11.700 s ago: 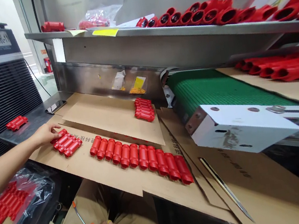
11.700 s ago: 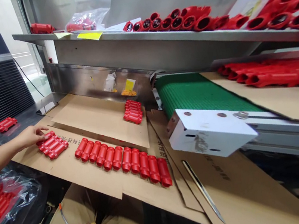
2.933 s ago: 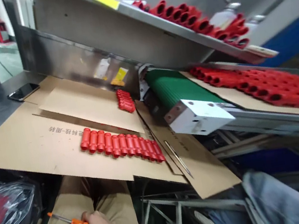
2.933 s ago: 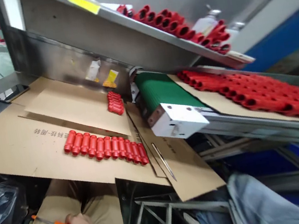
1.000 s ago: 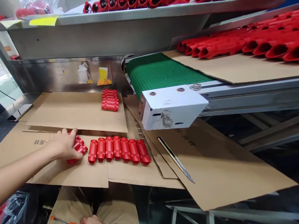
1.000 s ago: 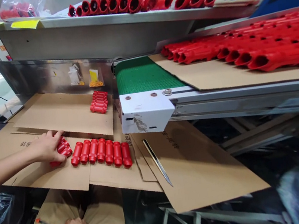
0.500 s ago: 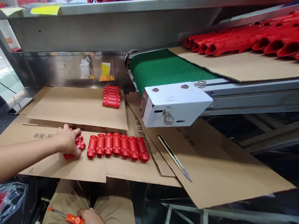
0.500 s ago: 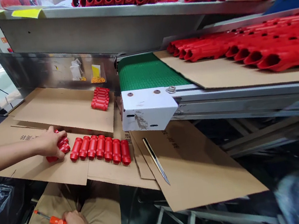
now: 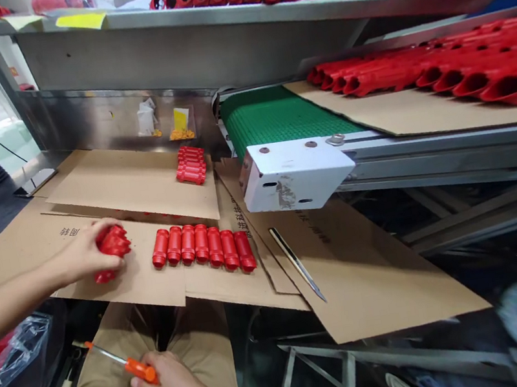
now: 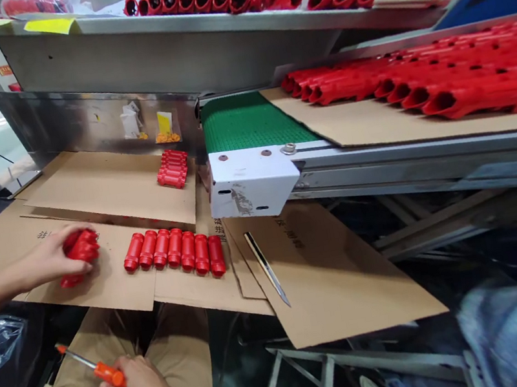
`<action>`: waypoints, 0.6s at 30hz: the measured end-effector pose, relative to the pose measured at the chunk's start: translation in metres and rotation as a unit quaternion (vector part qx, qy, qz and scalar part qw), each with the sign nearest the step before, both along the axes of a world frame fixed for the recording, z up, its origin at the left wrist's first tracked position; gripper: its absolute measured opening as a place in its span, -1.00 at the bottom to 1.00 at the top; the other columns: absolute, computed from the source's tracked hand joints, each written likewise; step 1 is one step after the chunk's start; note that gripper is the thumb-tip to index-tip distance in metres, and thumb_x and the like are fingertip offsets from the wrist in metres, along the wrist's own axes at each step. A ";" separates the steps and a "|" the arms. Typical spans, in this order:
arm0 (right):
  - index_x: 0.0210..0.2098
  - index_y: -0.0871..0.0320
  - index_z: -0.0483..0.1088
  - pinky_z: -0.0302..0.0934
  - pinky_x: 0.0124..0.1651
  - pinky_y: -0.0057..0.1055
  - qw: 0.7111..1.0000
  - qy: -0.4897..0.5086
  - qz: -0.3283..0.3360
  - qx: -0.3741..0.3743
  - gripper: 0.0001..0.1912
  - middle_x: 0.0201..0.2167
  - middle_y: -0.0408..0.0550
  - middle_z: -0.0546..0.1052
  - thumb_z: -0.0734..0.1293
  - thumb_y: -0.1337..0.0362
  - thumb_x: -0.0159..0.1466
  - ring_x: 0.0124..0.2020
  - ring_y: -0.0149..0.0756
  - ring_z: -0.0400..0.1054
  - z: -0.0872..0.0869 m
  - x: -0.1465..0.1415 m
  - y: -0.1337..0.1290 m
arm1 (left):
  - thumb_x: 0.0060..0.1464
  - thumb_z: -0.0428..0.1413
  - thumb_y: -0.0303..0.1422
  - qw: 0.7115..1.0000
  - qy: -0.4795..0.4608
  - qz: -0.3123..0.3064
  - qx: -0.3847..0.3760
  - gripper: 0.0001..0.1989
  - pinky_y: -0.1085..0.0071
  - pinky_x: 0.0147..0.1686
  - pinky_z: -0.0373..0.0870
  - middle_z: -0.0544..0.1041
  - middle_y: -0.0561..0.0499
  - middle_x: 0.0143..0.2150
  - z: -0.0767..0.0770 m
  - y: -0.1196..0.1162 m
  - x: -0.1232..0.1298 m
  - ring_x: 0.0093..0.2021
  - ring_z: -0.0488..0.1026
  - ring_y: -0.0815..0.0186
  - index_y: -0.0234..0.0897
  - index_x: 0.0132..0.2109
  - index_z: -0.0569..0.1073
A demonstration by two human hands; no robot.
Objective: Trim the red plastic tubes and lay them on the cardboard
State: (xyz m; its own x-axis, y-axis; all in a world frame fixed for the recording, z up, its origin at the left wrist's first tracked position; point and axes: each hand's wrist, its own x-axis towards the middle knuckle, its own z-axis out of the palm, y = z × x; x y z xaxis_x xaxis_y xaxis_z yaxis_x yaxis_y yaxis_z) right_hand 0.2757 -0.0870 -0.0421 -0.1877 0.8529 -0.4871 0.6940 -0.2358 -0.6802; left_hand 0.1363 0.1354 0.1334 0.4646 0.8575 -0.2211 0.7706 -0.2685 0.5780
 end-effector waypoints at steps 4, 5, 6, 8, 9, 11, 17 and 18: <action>-0.18 0.07 0.40 0.23 0.01 -0.38 0.997 0.045 0.001 0.067 -0.77 -0.16 -0.07 0.57 0.28 0.05 0.37 -0.09 -0.22 0.46 0.042 0.028 -0.023 | -0.21 0.23 -0.07 0.875 -0.405 0.149 -0.219 -0.08 0.05 -0.12 0.56 0.49 -0.16 0.23 -0.025 -0.053 -0.088 0.02 0.54 -0.10 0.02 0.35 0.20; -0.22 0.06 0.36 0.23 -0.06 -0.39 0.995 0.062 0.014 0.080 -0.78 -0.21 -0.09 0.55 0.28 0.05 0.36 -0.15 -0.24 0.45 0.054 0.035 -0.027 | -0.22 0.24 -0.11 0.838 -0.454 0.176 -0.248 -0.08 0.04 -0.09 0.56 0.48 -0.13 0.25 -0.036 -0.068 -0.108 0.05 0.54 -0.12 0.06 0.35 0.23; -0.24 0.05 0.34 0.22 -0.09 -0.39 0.993 0.077 0.021 0.084 -0.77 -0.23 -0.09 0.54 0.27 0.03 0.38 -0.17 -0.24 0.44 0.065 0.040 -0.029 | -0.24 0.25 -0.13 0.813 -0.480 0.196 -0.264 -0.10 0.04 -0.07 0.55 0.50 -0.11 0.24 -0.048 -0.083 -0.125 0.08 0.53 -0.14 0.08 0.34 0.27; -0.27 0.05 0.30 0.21 -0.19 -0.38 0.990 0.101 0.051 0.081 -0.73 -0.31 -0.08 0.51 0.23 0.00 0.41 -0.27 -0.26 0.43 0.086 0.045 -0.028 | -0.28 0.28 -0.11 0.799 -0.489 0.213 -0.278 -0.10 0.03 -0.04 0.55 0.52 -0.11 0.21 -0.071 -0.107 -0.150 0.11 0.52 -0.17 0.05 0.31 0.34; -0.29 0.05 0.28 0.20 -0.24 -0.37 0.990 0.103 0.061 0.075 -0.70 -0.36 -0.08 0.49 0.21 -0.02 0.43 -0.33 -0.27 0.41 0.095 0.045 -0.026 | -0.30 0.29 -0.09 0.802 -0.485 0.216 -0.274 -0.09 0.04 -0.04 0.55 0.53 -0.13 0.20 -0.080 -0.116 -0.159 0.11 0.52 -0.18 0.03 0.31 0.36; -0.34 0.05 0.26 0.17 -0.28 -0.35 0.992 0.087 0.077 0.051 -0.64 -0.43 -0.10 0.46 0.20 -0.06 0.45 -0.39 -0.28 0.40 0.110 0.039 -0.019 | -0.30 0.32 -0.05 0.814 -0.474 0.220 -0.252 -0.05 0.06 -0.05 0.55 0.52 -0.15 0.20 -0.096 -0.125 -0.171 0.08 0.54 -0.17 0.01 0.32 0.34; -0.34 0.03 0.33 0.24 -0.25 -0.30 0.995 -0.011 0.098 0.000 -0.52 -0.39 -0.04 0.51 0.19 -0.23 0.40 -0.32 -0.17 0.45 0.133 0.008 0.000 | -0.34 0.42 -0.07 0.835 -0.449 0.216 -0.232 0.00 0.11 -0.05 0.50 0.50 -0.17 0.20 -0.115 -0.131 -0.195 0.03 0.55 -0.12 -0.02 0.30 0.26; -0.34 0.03 0.34 0.24 -0.26 -0.28 0.994 -0.026 0.102 -0.007 -0.52 -0.40 -0.04 0.51 0.18 -0.23 0.39 -0.33 -0.15 0.46 0.135 0.003 0.003 | -0.37 0.42 -0.05 0.841 -0.444 0.209 -0.228 0.01 0.10 -0.04 0.50 0.51 -0.18 0.19 -0.117 -0.132 -0.196 0.04 0.54 -0.15 -0.05 0.28 0.28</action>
